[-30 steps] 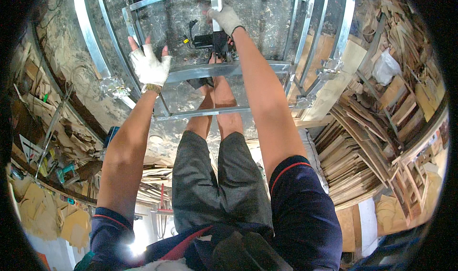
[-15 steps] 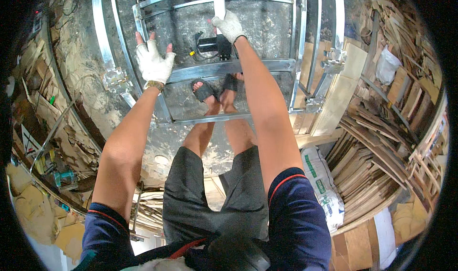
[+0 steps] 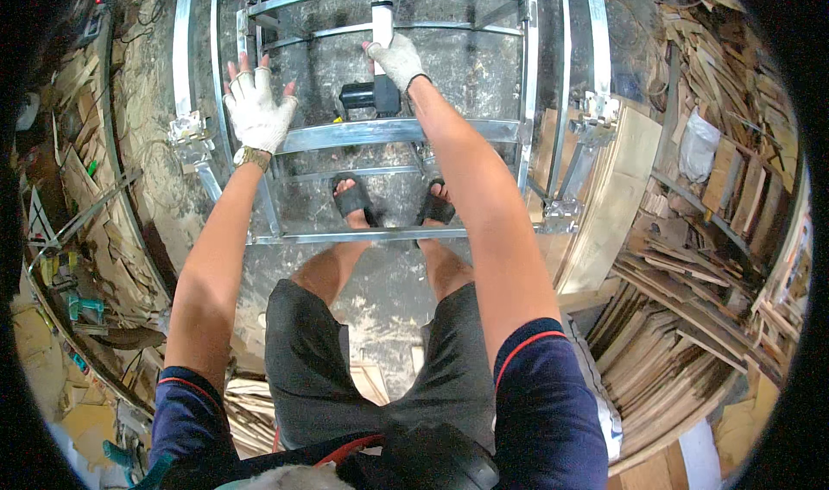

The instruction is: The person assembles a metal frame by tightening bolts with a wrench and smoothing the frame with a power sander. The person uses gloves and works on the floor in a workshop.

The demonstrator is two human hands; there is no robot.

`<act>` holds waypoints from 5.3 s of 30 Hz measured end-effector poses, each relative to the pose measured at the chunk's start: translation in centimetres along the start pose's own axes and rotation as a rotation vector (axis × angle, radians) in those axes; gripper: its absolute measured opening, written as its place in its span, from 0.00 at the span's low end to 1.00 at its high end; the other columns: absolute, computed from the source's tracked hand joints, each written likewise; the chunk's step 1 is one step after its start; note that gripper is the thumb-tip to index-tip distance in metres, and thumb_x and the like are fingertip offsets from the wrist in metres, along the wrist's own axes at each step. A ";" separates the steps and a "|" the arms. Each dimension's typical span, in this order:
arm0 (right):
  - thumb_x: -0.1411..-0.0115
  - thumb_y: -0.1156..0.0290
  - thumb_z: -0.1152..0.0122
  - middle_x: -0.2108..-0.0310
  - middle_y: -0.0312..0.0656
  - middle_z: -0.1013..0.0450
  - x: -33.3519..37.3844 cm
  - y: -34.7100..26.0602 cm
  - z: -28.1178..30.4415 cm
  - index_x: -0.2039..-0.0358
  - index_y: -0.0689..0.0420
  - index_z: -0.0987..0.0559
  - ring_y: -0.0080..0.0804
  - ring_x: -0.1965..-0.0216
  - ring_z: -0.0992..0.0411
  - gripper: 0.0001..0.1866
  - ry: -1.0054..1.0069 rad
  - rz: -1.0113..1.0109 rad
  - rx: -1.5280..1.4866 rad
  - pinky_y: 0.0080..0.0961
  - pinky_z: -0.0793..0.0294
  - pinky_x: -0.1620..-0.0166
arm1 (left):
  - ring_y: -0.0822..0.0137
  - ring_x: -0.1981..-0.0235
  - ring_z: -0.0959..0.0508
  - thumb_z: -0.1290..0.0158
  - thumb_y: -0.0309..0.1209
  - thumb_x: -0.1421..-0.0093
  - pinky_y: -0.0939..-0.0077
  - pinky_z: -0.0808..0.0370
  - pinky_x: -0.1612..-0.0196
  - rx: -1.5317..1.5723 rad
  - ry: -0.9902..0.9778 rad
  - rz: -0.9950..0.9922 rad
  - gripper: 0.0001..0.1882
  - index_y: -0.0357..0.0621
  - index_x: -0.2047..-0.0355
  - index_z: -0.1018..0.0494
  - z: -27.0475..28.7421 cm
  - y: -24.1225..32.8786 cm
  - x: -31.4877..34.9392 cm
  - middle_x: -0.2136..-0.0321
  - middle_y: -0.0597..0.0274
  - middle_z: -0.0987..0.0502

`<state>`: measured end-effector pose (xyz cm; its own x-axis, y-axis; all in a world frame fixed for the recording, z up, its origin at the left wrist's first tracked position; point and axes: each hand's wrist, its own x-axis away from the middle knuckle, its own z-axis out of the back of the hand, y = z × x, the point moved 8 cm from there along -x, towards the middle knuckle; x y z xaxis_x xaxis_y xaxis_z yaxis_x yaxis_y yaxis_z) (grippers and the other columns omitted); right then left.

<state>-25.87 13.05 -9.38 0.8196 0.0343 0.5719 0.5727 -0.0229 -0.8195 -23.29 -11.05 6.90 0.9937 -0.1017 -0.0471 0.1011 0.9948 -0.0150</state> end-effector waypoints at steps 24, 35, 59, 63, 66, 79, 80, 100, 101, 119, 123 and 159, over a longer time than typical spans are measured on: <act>0.38 0.59 0.36 0.72 0.39 0.25 -2.5 -2.0 -0.6 0.62 0.62 0.23 0.26 0.74 0.29 0.17 -0.032 0.060 0.446 0.28 0.30 0.70 | 0.65 0.74 0.20 0.46 0.39 0.37 0.65 0.22 0.69 1.611 -0.693 0.230 0.10 0.47 0.68 0.24 -22.8 14.7 -20.9 0.74 0.60 0.20; 0.44 0.68 0.36 0.67 0.38 0.28 -1.2 -3.8 -1.1 0.58 0.56 0.26 0.28 0.71 0.31 0.15 -0.159 0.137 0.561 0.28 0.28 0.69 | 0.57 0.71 0.19 0.54 0.37 0.28 0.60 0.19 0.68 1.698 -0.695 0.226 0.13 0.40 0.60 0.28 -21.2 15.5 -18.8 0.70 0.52 0.21; 0.46 0.65 0.33 0.80 0.31 0.31 -2.2 -3.0 -0.5 0.69 0.53 0.22 0.23 0.81 0.35 0.09 -0.286 0.156 0.618 0.28 0.36 0.78 | 0.54 0.72 0.24 0.53 0.45 0.33 0.51 0.25 0.65 2.044 -0.701 0.446 0.14 0.51 0.65 0.27 -22.9 17.1 -15.6 0.73 0.59 0.24; 0.47 0.66 0.33 0.81 0.32 0.30 0.3 -3.8 0.1 0.74 0.54 0.21 0.22 0.82 0.37 0.07 -0.296 0.033 0.382 0.27 0.42 0.80 | 0.56 0.77 0.24 0.50 0.50 0.35 0.56 0.26 0.71 2.025 -0.742 0.473 0.19 0.49 0.72 0.24 -24.7 17.0 -15.8 0.78 0.60 0.24; 0.46 0.63 0.33 0.82 0.32 0.31 0.7 -4.6 0.1 0.74 0.55 0.21 0.22 0.83 0.37 0.09 -0.286 0.056 0.390 0.27 0.44 0.80 | 0.57 0.78 0.23 0.50 0.49 0.34 0.58 0.26 0.73 2.041 -0.864 0.445 0.19 0.48 0.72 0.24 -24.6 17.5 -15.2 0.78 0.59 0.23; 0.53 0.62 0.26 0.82 0.36 0.31 0.2 -4.3 0.4 0.77 0.57 0.22 0.26 0.82 0.37 0.14 -0.223 -0.015 0.506 0.31 0.37 0.78 | 0.59 0.77 0.25 0.49 0.49 0.34 0.57 0.25 0.72 1.903 -0.870 0.544 0.14 0.54 0.68 0.26 -23.0 16.8 -14.2 0.75 0.61 0.22; 0.51 0.64 0.28 0.80 0.37 0.29 0.3 -4.2 0.4 0.75 0.57 0.21 0.26 0.80 0.35 0.12 -0.234 -0.039 0.489 0.31 0.36 0.77 | 0.59 0.76 0.24 0.49 0.49 0.34 0.56 0.24 0.71 1.928 -0.855 0.490 0.14 0.54 0.67 0.26 -23.0 17.0 -14.4 0.74 0.61 0.22; 0.49 0.65 0.31 0.76 0.39 0.24 -1.7 -2.9 0.8 0.72 0.61 0.18 0.27 0.77 0.31 0.11 -0.288 -0.043 0.510 0.31 0.32 0.75 | 0.54 0.77 0.25 0.54 0.45 0.34 0.56 0.24 0.72 2.021 -0.804 0.547 0.18 0.43 0.66 0.27 -21.6 17.3 -13.6 0.77 0.54 0.24; 0.48 0.64 0.32 0.76 0.38 0.25 -1.6 -3.0 0.6 0.71 0.60 0.18 0.27 0.77 0.31 0.12 -0.309 -0.021 0.500 0.31 0.32 0.75 | 0.53 0.77 0.24 0.55 0.45 0.35 0.55 0.23 0.71 2.102 -0.784 0.561 0.18 0.41 0.66 0.27 -21.4 17.4 -13.7 0.76 0.52 0.23; 0.48 0.63 0.33 0.79 0.39 0.26 -0.8 -3.6 0.9 0.73 0.60 0.18 0.28 0.80 0.31 0.12 -0.272 -0.048 0.508 0.31 0.32 0.77 | 0.59 0.72 0.22 0.52 0.33 0.31 0.60 0.21 0.67 2.177 -0.686 0.513 0.05 0.46 0.62 0.30 -21.5 16.8 -14.9 0.72 0.58 0.22; 0.48 0.64 0.33 0.77 0.39 0.24 -1.0 -4.0 0.9 0.72 0.59 0.17 0.28 0.80 0.30 0.11 -0.298 0.019 0.557 0.31 0.30 0.77 | 0.60 0.71 0.21 0.51 0.32 0.32 0.62 0.20 0.66 2.178 -0.639 0.464 0.04 0.46 0.62 0.30 -20.9 16.7 -15.3 0.70 0.58 0.21; 0.51 0.68 0.31 0.79 0.39 0.27 -2.2 -3.8 -0.7 0.72 0.59 0.23 0.29 0.81 0.31 0.11 -0.396 0.045 0.550 0.32 0.28 0.78 | 0.52 0.72 0.21 0.55 0.43 0.30 0.50 0.21 0.68 1.965 -0.516 0.556 0.10 0.52 0.59 0.31 -18.0 15.9 -13.7 0.71 0.53 0.22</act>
<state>-29.83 12.37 -7.49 0.7152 0.4106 0.5655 0.3616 0.4751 -0.8022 -36.18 5.95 -10.69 0.8154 -0.1936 0.5456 -0.5769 -0.3518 0.7372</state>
